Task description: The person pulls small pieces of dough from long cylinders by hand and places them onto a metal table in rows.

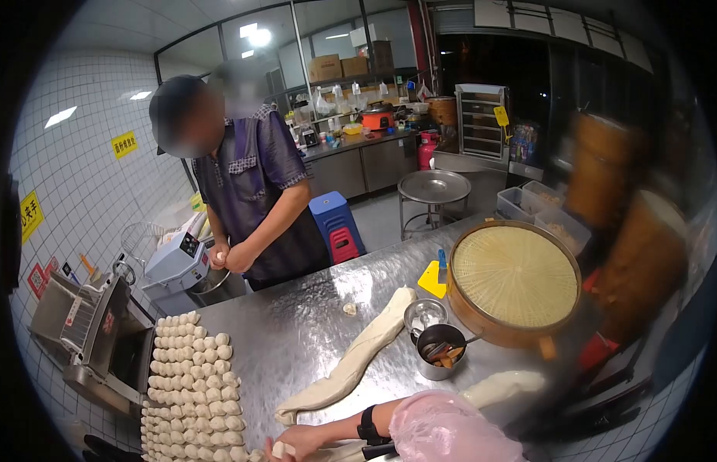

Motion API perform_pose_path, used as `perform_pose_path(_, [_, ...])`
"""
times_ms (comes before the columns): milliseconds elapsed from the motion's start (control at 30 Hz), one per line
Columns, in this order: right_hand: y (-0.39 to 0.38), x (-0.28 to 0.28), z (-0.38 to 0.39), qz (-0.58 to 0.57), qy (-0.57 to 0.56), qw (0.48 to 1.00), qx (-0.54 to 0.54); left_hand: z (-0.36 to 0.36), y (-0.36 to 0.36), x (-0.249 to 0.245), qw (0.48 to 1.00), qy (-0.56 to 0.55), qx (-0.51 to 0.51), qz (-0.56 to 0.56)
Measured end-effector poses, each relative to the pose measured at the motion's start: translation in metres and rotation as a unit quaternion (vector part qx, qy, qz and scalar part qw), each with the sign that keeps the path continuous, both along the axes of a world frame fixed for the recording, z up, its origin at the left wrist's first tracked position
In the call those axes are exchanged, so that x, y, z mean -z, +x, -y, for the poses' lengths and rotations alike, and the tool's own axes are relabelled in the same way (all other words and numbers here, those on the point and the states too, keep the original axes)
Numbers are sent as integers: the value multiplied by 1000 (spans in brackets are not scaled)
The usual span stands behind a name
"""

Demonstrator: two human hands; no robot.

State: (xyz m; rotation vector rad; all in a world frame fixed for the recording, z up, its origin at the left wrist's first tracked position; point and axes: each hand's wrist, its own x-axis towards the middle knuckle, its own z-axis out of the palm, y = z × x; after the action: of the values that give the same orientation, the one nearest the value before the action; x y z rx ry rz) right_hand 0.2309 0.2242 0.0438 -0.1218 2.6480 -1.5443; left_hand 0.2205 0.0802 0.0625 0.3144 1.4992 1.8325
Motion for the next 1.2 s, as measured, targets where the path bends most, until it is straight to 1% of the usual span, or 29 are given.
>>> perform_pose_path(33, [-3, 2, -2, -11, 23, 999, 22, 0, 1, -2, 1000, -4, 3, -4])
perform_pose_path(67, [-4, 4, -1, -50, 74, 995, 39, 1, 2, -1, 1000, -5, 4, -5])
perform_pose_path(100, [-3, 8, 2, -47, 73, 996, 37, 1, 3, -1, 1000, -6, 10, -6])
perform_pose_path(167, [5, -15, 11, -62, 29, 997, 46, 4, 5, -1, 1000, -10, 18, -6])
perform_pose_path(200, [7, -18, 11, -58, 28, 997, 44, 5, 6, -1, 1000, -11, 24, -6])
perform_pose_path(267, [7, -23, 12, -68, -30, 997, 20, 7, 7, -2, 999, -9, 33, -8])
perform_pose_path(300, [1, -26, 10, -63, -31, 997, 17, 8, 7, -1, 999, -8, 37, -7])
perform_pose_path(367, [-22, -35, 6, -35, 32, 992, 116, 10, 4, 1, 999, -2, 35, 1])
perform_pose_path(400, [-43, -10, -7, -72, 67, 979, 178, 13, 1, 0, 999, 17, 49, -4])
perform_pose_path(433, [-56, -3, -10, -107, 96, 961, 237, 20, -7, -2, 998, 28, 60, -8])
perform_pose_path(467, [-57, 10, -9, -69, 66, 961, 259, 34, -12, -5, 998, 35, 53, -8])
perform_pose_path(500, [-55, -3, -16, -25, 38, 964, 262, 51, -12, -7, 999, 40, 27, -5])
perform_pose_path(533, [-56, -7, -16, -23, 35, 970, 241, 50, -21, -3, 986, 115, -109, 52])
perform_pose_path(567, [-55, -1, -15, -31, -11, 976, 213, 70, -35, 20, 967, 160, -145, 133])
perform_pose_path(600, [-57, 14, -12, -42, -67, 975, 209, 73, -36, 13, 955, 134, -226, 141])
perform_pose_path(633, [-56, -7, -10, 22, -70, 978, 196, 76, -39, 13, 941, 131, -268, 162])
perform_pose_path(667, [-63, 11, -12, -7, -74, 983, 168, 73, -41, 15, 945, 101, -262, 170])
perform_pose_path(700, [-64, 11, -9, -1, -66, 982, 177, 71, -36, 20, 948, 77, -250, 179])
perform_pose_path(733, [-64, 6, -7, -31, 26, 988, 152, 67, -28, 34, 942, 89, -253, 204])
perform_pose_path(767, [-64, -4, -1, -15, 37, 989, 142, 60, -25, 43, 938, 107, -244, 223])
perform_pose_path(800, [-65, -8, 4, -23, 23, 991, 128, 58, -21, 39, 934, 108, -261, 218])
perform_pose_path(867, [-73, -14, 10, -31, 14, 993, 110, 50, -16, 34, 946, 140, -213, 202])
perform_pose_path(933, [-90, -13, 21, -67, 6, 986, 150, 48, -23, 35, 943, 144, -211, 212])
perform_pose_path(967, [-93, -3, 19, -64, 7, 987, 149, 46, -24, 34, 945, 148, -203, 210])
perform_pose_path(1000, [-99, 16, 16, -68, 17, 990, 124, 43, -25, 33, 944, 147, -204, 212])
perform_pose_path(1033, [-100, 19, 19, -70, 25, 992, 100, 41, -23, 32, 946, 132, -199, 218])
perform_pose_path(1067, [-102, 19, 19, -42, 67, 992, 97, 40, -24, 32, 948, 119, -195, 220])
perform_pose_path(1200, [-103, 9, 20, -33, 99, 988, 109, 42, -27, 42, 942, 158, -191, 225])
